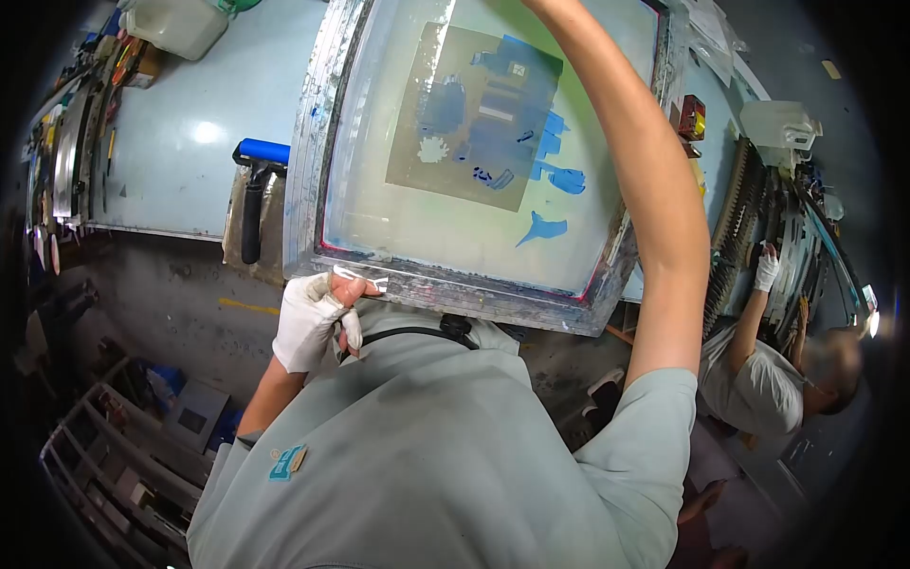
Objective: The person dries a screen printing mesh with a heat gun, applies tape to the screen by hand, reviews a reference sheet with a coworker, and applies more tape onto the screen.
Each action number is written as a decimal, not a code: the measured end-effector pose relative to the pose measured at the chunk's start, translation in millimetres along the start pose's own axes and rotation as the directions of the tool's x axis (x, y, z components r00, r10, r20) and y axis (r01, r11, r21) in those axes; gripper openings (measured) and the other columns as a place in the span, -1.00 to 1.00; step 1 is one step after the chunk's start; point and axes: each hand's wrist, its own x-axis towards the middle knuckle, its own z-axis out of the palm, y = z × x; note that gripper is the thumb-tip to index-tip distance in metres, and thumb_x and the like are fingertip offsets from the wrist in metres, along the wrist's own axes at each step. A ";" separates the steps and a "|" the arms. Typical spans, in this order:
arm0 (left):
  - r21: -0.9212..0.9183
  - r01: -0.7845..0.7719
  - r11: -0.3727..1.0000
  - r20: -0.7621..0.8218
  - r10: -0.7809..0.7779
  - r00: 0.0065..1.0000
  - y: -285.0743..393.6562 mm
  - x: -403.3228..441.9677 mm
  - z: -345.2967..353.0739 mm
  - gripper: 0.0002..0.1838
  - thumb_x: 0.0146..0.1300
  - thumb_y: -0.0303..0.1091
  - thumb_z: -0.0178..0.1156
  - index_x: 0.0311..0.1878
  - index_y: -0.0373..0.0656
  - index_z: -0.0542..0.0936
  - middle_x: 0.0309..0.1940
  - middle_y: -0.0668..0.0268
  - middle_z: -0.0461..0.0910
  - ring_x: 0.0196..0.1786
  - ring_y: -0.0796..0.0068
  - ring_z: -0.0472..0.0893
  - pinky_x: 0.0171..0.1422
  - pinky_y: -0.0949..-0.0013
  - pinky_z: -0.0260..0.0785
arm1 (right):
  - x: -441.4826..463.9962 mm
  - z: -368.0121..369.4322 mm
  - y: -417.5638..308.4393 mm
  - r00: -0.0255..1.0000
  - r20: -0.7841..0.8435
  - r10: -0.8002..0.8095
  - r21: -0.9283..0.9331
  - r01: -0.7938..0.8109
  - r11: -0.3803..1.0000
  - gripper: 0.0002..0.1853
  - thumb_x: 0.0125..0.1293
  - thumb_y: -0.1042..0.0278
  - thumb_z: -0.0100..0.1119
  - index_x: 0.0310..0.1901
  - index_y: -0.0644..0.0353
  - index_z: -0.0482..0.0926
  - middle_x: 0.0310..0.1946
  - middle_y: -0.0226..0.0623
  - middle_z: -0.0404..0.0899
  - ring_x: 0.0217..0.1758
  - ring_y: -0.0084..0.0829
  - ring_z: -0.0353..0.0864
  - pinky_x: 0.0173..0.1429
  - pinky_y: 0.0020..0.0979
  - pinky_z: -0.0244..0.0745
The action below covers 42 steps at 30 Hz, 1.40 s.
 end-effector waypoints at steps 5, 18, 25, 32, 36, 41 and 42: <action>-0.010 -0.006 1.000 0.005 0.006 1.000 -1.0 0.5 -1.0 -0.66 0.44 -0.21 0.22 -0.13 -0.40 0.68 -0.73 0.29 0.57 -0.73 0.61 0.50 -0.64 0.58 0.18 | -5.2 -2.7 -19.9 0.996 0.025 0.089 -0.010 -0.089 0.996 -0.89 0.20 0.38 0.37 -0.32 0.22 0.66 -0.47 -0.43 0.64 -0.38 -0.60 0.58 -0.23 -0.49 0.48; 0.002 -0.008 1.000 0.027 0.008 1.000 -0.7 0.8 -3.2 -0.65 0.45 -0.20 0.21 -0.13 -0.40 0.68 -0.73 0.28 0.57 -0.72 0.58 0.50 -0.63 0.55 0.21 | -5.8 3.3 -7.3 0.999 0.032 -0.021 -0.067 0.023 0.998 -0.85 0.20 0.35 0.38 -0.31 0.24 0.65 -0.44 -0.34 0.68 -0.32 -0.54 0.64 -0.17 -0.46 0.52; 0.009 0.002 1.000 0.046 -0.003 0.999 2.4 0.7 -3.7 -0.62 0.45 -0.17 0.20 -0.12 -0.40 0.66 -0.73 0.29 0.56 -0.71 0.56 0.53 -0.62 0.55 0.24 | -27.0 -4.6 -36.9 0.999 0.039 0.031 -0.260 -0.020 0.965 -0.76 0.19 0.35 0.33 -0.16 0.27 0.61 -0.17 -0.22 0.69 -0.08 -0.34 0.68 0.05 -0.32 0.58; -0.028 -0.023 0.999 0.053 0.024 0.998 -4.9 2.0 -6.7 -0.63 0.44 -0.18 0.22 -0.10 -0.42 0.65 -0.72 0.27 0.56 -0.71 0.53 0.53 -0.62 0.54 0.26 | -41.1 -11.4 -62.7 0.898 0.029 -0.440 -0.675 0.342 0.654 -0.51 0.21 0.20 0.34 0.10 0.26 0.49 0.12 0.05 0.50 0.33 -0.02 0.42 0.47 -0.10 0.22; 0.005 -0.021 1.000 0.059 0.021 0.998 -0.9 0.8 -5.8 -0.62 0.45 -0.18 0.21 -0.10 -0.41 0.66 -0.71 0.27 0.57 -0.71 0.53 0.53 -0.62 0.55 0.26 | -6.7 -11.5 -22.1 0.987 0.163 -0.006 -0.395 0.071 0.916 -0.40 0.20 0.21 0.37 0.22 0.24 0.40 0.26 0.09 0.38 0.42 0.01 0.31 0.52 -0.11 0.14; -0.012 -0.036 0.999 0.076 0.037 0.996 -1.4 1.0 -6.7 -0.63 0.44 -0.17 0.21 -0.11 -0.39 0.66 -0.71 0.30 0.56 -0.70 0.57 0.53 -0.59 0.57 0.25 | -35.2 -7.6 -43.9 0.956 0.162 -0.244 -0.555 0.293 0.779 -0.18 0.22 -0.06 0.32 0.37 0.29 0.28 0.36 0.11 0.28 0.47 0.02 0.21 0.54 -0.04 0.10; -0.004 -0.028 1.000 0.059 0.028 0.998 -1.0 1.0 -5.6 -0.64 0.44 -0.18 0.21 -0.11 -0.39 0.67 -0.71 0.30 0.56 -0.69 0.58 0.53 -0.58 0.57 0.25 | -42.4 -6.5 -49.3 0.962 0.217 -0.163 -0.606 0.264 0.750 -0.10 0.20 -0.17 0.32 0.40 0.31 0.26 0.39 0.11 0.25 0.51 0.02 0.15 0.55 -0.02 0.08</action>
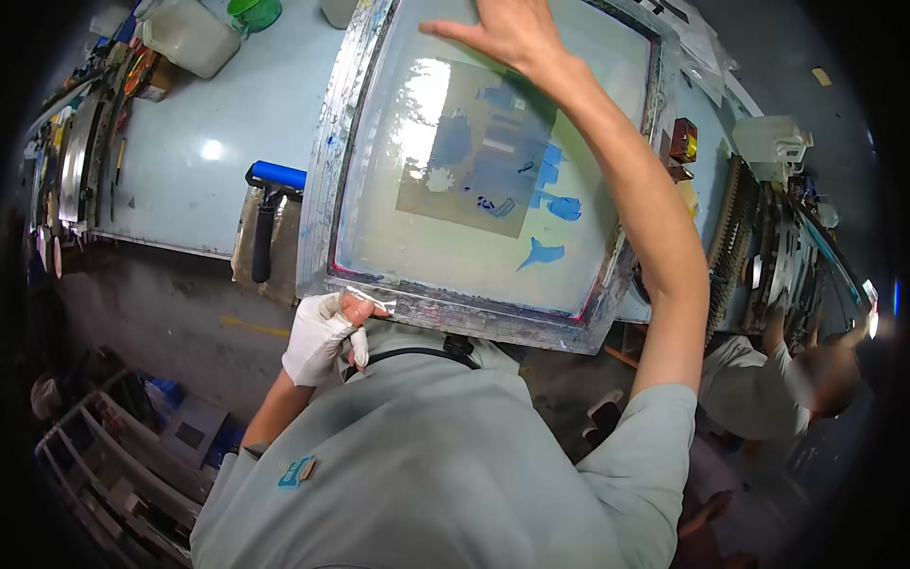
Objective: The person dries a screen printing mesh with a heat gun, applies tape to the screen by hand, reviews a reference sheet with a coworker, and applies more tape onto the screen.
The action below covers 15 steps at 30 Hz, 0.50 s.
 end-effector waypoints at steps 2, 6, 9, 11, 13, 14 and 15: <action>-0.026 -0.003 1.000 0.003 0.003 1.000 -0.4 -0.3 -0.2 -0.64 0.45 -0.18 0.21 -0.12 -0.39 0.67 -0.72 0.31 0.56 -0.69 0.59 0.52 -0.59 0.57 0.23 | -15.2 -6.4 -19.5 0.993 0.064 -0.095 0.080 0.089 0.993 0.02 0.10 -0.29 0.34 0.45 0.23 0.23 0.43 -0.02 0.24 0.50 0.04 0.15 0.58 -0.03 0.03; -0.076 -0.002 0.997 0.041 0.005 0.999 -0.4 -0.1 -2.8 -0.61 0.45 -0.16 0.20 -0.11 -0.41 0.65 -0.71 0.29 0.57 -0.71 0.57 0.51 -0.60 0.56 0.23 | -64.9 10.5 -61.7 0.945 0.087 -0.316 0.068 0.311 0.948 0.04 0.05 -0.51 0.27 0.38 0.19 0.34 0.40 -0.06 0.30 0.52 0.03 0.16 0.63 0.08 -0.09; -0.123 -0.003 0.992 0.076 0.013 0.997 0.8 0.0 -4.2 -0.53 0.47 -0.07 0.15 -0.06 -0.44 0.64 -0.70 0.26 0.58 -0.70 0.54 0.54 -0.59 0.55 0.27 | -63.5 8.7 -65.2 0.961 0.075 -0.267 -0.017 0.269 0.963 0.02 0.09 -0.50 0.23 0.37 0.21 0.34 0.40 -0.05 0.30 0.54 0.03 0.14 0.63 0.11 -0.11; -0.123 -0.008 0.992 0.091 0.019 0.996 -0.7 -0.8 -4.7 -0.52 0.48 -0.06 0.14 -0.05 -0.44 0.64 -0.70 0.26 0.58 -0.70 0.53 0.54 -0.59 0.55 0.28 | -58.8 9.3 -56.4 0.974 0.027 -0.224 -0.094 0.225 0.970 0.02 0.10 -0.50 0.23 0.37 0.22 0.34 0.41 -0.04 0.30 0.54 0.02 0.14 0.62 0.11 -0.11; -0.104 -0.004 0.995 0.110 0.015 0.994 0.3 0.6 -6.6 -0.52 0.53 -0.11 0.04 -0.01 -0.48 0.59 -0.72 0.20 0.56 -0.73 0.47 0.52 -0.60 0.52 0.28 | -60.9 6.7 -59.9 0.967 0.089 -0.238 -0.099 0.246 0.964 0.03 0.10 -0.50 0.21 0.38 0.24 0.34 0.42 -0.03 0.29 0.55 0.02 0.14 0.62 0.11 -0.12; -0.109 -0.005 0.994 0.109 0.017 0.994 -0.8 0.3 -7.2 -0.52 0.53 -0.11 0.04 -0.01 -0.48 0.59 -0.72 0.20 0.56 -0.73 0.47 0.52 -0.60 0.52 0.28 | -75.8 7.4 -75.0 0.953 0.141 -0.269 -0.024 0.275 0.961 0.04 0.10 -0.50 0.22 0.38 0.27 0.33 0.43 -0.01 0.27 0.55 0.04 0.13 0.62 0.11 -0.11; -0.132 -0.006 0.991 0.125 0.023 0.992 -2.2 0.9 -8.0 -0.52 0.53 -0.11 0.04 0.02 -0.48 0.58 -0.71 0.19 0.56 -0.72 0.46 0.53 -0.59 0.51 0.30 | -90.0 4.0 -93.9 0.939 0.184 -0.290 0.056 0.285 0.957 0.06 0.09 -0.50 0.23 0.38 0.29 0.32 0.43 -0.02 0.27 0.55 0.04 0.13 0.62 0.11 -0.11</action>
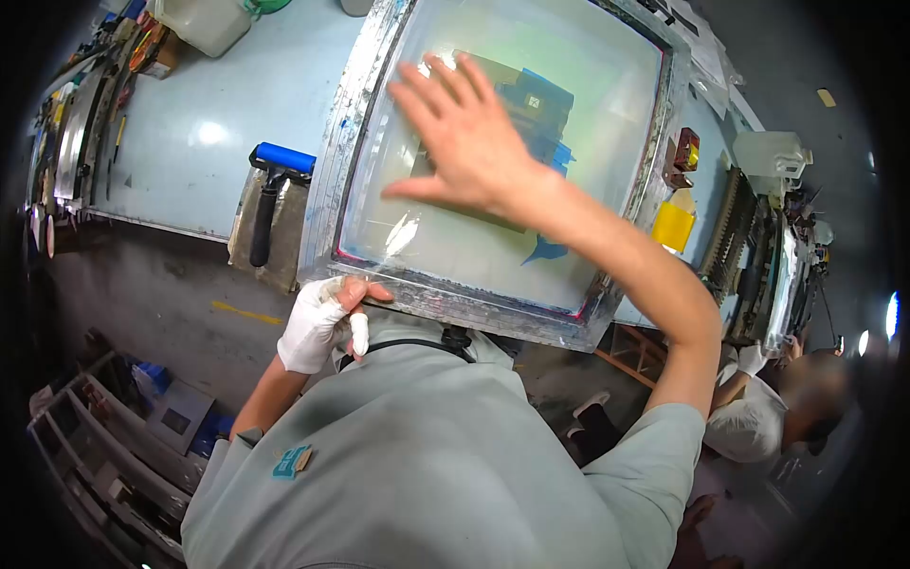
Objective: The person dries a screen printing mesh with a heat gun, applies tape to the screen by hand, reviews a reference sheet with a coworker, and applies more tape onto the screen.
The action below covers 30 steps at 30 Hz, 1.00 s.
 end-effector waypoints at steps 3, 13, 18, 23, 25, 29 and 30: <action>-0.030 -0.022 0.999 0.022 0.023 1.000 -1.3 0.0 -0.6 -0.52 0.55 -0.12 0.01 0.08 -0.47 0.55 -0.71 0.18 0.56 -0.70 0.44 0.53 -0.57 0.48 0.34 | -10.2 2.8 -25.2 0.998 0.047 -0.037 0.105 0.031 0.994 0.09 0.07 -0.49 0.26 0.39 0.32 0.30 0.44 -0.05 0.26 0.55 0.04 0.12 0.63 0.12 -0.14; -0.100 -0.107 0.989 -0.010 0.106 0.994 -9.0 0.7 -1.2 -0.44 0.55 -0.05 -0.04 -0.01 -0.52 0.61 -0.68 0.12 0.61 -0.66 0.50 0.54 -0.56 0.52 0.27 | -12.9 3.4 -27.8 0.999 0.012 0.030 0.110 -0.031 0.993 0.09 0.04 -0.49 0.29 0.38 0.30 0.31 0.45 -0.04 0.23 0.56 0.05 0.07 0.63 0.12 -0.17; -0.074 -0.154 0.985 -0.115 0.145 0.983 -20.1 1.9 -0.1 -0.43 0.56 -0.05 -0.07 -0.29 -0.45 0.61 -0.67 0.07 0.60 -0.66 0.33 0.58 -0.58 0.44 0.34 | -21.1 3.0 -41.4 0.999 0.034 0.031 0.148 -0.036 0.988 0.06 0.10 -0.44 0.27 0.41 0.29 0.26 0.47 -0.05 0.19 0.57 0.05 0.05 0.64 0.13 -0.21; -0.130 -0.147 0.981 -0.071 0.138 0.988 -17.4 0.5 1.3 -0.44 0.57 -0.05 -0.10 -0.21 -0.47 0.59 -0.66 0.07 0.59 -0.66 0.31 0.57 -0.56 0.43 0.36 | -42.2 -0.7 -59.5 0.999 0.042 0.034 0.222 -0.042 0.974 0.03 0.10 -0.36 0.31 0.40 0.30 0.27 0.49 -0.05 0.17 0.59 0.03 0.02 0.64 0.13 -0.22; -0.133 -0.164 0.977 -0.061 0.157 0.986 -14.5 0.5 1.3 -0.46 0.58 -0.07 -0.12 -0.09 -0.48 0.56 -0.62 0.07 0.60 -0.64 0.30 0.57 -0.55 0.40 0.37 | -56.5 -13.5 -51.9 0.993 0.084 0.077 0.216 -0.094 0.972 0.02 0.09 -0.33 0.33 0.40 0.30 0.27 0.49 -0.06 0.15 0.59 0.03 0.01 0.64 0.13 -0.22; -0.200 -0.079 0.977 0.042 0.090 0.995 15.0 -6.6 -5.0 -0.50 0.57 -0.08 -0.09 0.02 -0.46 0.52 -0.60 0.09 0.61 -0.57 0.33 0.61 -0.41 0.37 0.49 | -105.6 -48.2 -37.0 0.967 0.175 0.185 0.168 -0.214 0.962 0.00 0.08 -0.25 0.39 0.42 0.25 0.26 0.49 -0.05 0.15 0.59 0.03 0.02 0.64 0.10 -0.19; -0.109 -0.185 0.977 0.076 0.193 0.978 28.7 -4.7 -0.7 -0.52 0.57 -0.08 -0.08 0.03 -0.42 0.53 -0.57 0.10 0.62 -0.56 0.35 0.61 -0.39 0.37 0.49 | -118.0 -59.5 -24.8 0.958 0.151 0.243 0.121 -0.262 0.958 -0.02 0.07 -0.21 0.41 0.41 0.24 0.28 0.48 -0.05 0.18 0.58 0.03 0.05 0.63 0.08 -0.14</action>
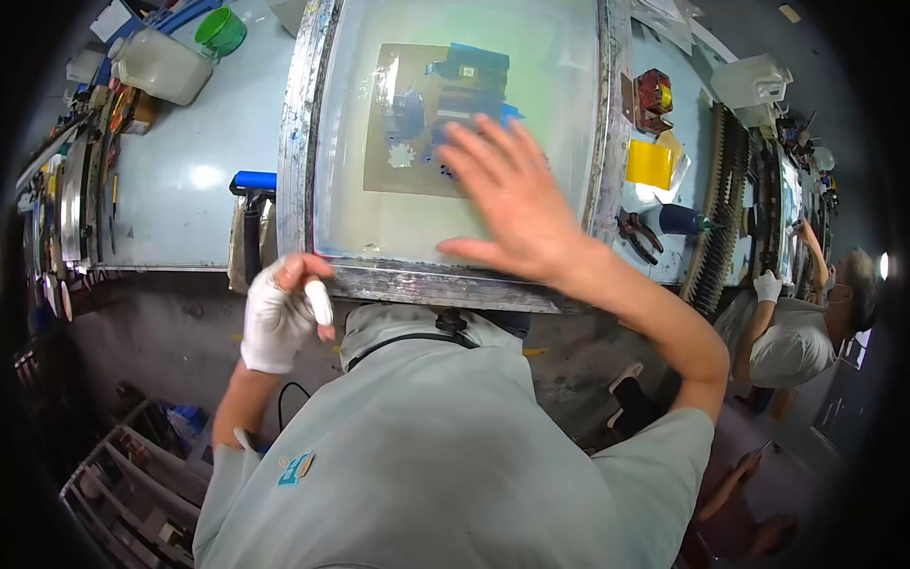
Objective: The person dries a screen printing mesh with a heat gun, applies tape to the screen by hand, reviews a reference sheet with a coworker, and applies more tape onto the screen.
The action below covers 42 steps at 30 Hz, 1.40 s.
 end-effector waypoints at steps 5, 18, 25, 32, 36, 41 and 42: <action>0.522 -0.104 0.846 0.171 0.015 0.985 43.3 79.2 36.7 -0.58 0.56 -0.07 -0.04 0.01 -0.29 0.54 -0.26 0.21 0.64 -0.19 0.46 0.63 0.00 0.36 0.49 | -50.0 -57.4 104.8 0.871 -0.347 0.349 0.038 -0.358 0.933 -0.37 0.25 0.17 0.37 0.30 0.22 0.44 0.26 -0.07 0.48 0.39 -0.13 0.39 0.46 -0.23 0.24; 0.525 -0.455 0.719 0.200 0.416 0.887 136.3 311.4 60.2 -0.71 0.53 -0.21 0.01 -0.01 -0.30 0.48 -0.12 0.14 0.63 -0.10 0.34 0.70 0.15 0.31 0.53 | -82.6 -70.8 164.2 0.831 0.145 0.538 0.297 -0.555 0.777 -0.57 0.37 0.05 0.27 0.05 0.26 0.61 -0.20 -0.16 0.69 -0.14 -0.38 0.65 0.05 -0.40 0.50; 0.408 -0.450 0.794 0.254 0.374 0.892 101.9 294.6 66.2 -0.72 0.49 -0.20 0.08 -0.08 -0.28 0.52 -0.19 0.14 0.65 -0.21 0.36 0.71 0.01 0.34 0.57 | -80.6 -73.2 174.1 0.845 0.203 0.495 0.328 -0.535 0.778 -0.62 0.36 0.10 0.27 -0.01 0.28 0.61 -0.27 -0.23 0.67 -0.23 -0.48 0.61 -0.04 -0.44 0.51; 0.599 0.088 0.796 0.470 -0.439 0.766 -20.9 120.0 135.7 -0.83 0.44 -0.36 0.10 -0.10 -0.30 0.50 -0.32 0.19 0.62 -0.31 0.44 0.65 -0.15 0.38 0.57 | -74.7 -83.0 167.9 0.809 0.291 0.511 0.292 -0.584 0.758 -0.60 0.34 0.11 0.30 0.05 0.23 0.60 -0.54 -0.34 0.53 -0.49 -0.61 0.44 -0.38 -0.47 0.34; 0.544 0.143 0.827 0.451 -0.431 0.782 -47.5 139.9 128.4 -0.77 0.52 -0.27 0.01 -0.07 -0.29 0.47 -0.24 0.17 0.62 -0.30 0.45 0.64 -0.12 0.38 0.56 | -73.0 -101.4 150.5 0.826 0.295 0.481 0.270 -0.555 0.787 -0.60 0.31 0.12 0.31 0.07 0.19 0.62 -0.56 -0.32 0.55 -0.51 -0.59 0.49 -0.40 -0.46 0.34; 0.397 0.220 0.891 0.436 -0.394 0.809 -55.7 143.5 123.2 -0.76 0.53 -0.36 -0.07 0.06 -0.31 0.48 -0.18 0.16 0.61 -0.18 0.36 0.68 0.01 0.33 0.57 | -75.7 -109.7 127.2 0.974 0.069 0.215 -0.146 -0.204 0.968 -0.67 0.27 0.16 0.25 -0.04 0.18 0.67 -0.44 -0.02 0.64 -0.38 0.02 0.62 -0.23 -0.14 0.52; 0.415 0.217 0.883 0.424 -0.399 0.813 -53.9 142.5 123.6 -0.71 0.54 -0.31 -0.03 0.11 -0.33 0.48 -0.17 0.16 0.60 -0.15 0.35 0.69 0.04 0.33 0.57 | -74.6 -113.9 121.3 0.979 0.060 0.197 -0.118 -0.189 0.975 -0.68 0.27 0.17 0.25 -0.05 0.18 0.67 -0.47 -0.03 0.62 -0.43 -0.02 0.60 -0.27 -0.17 0.49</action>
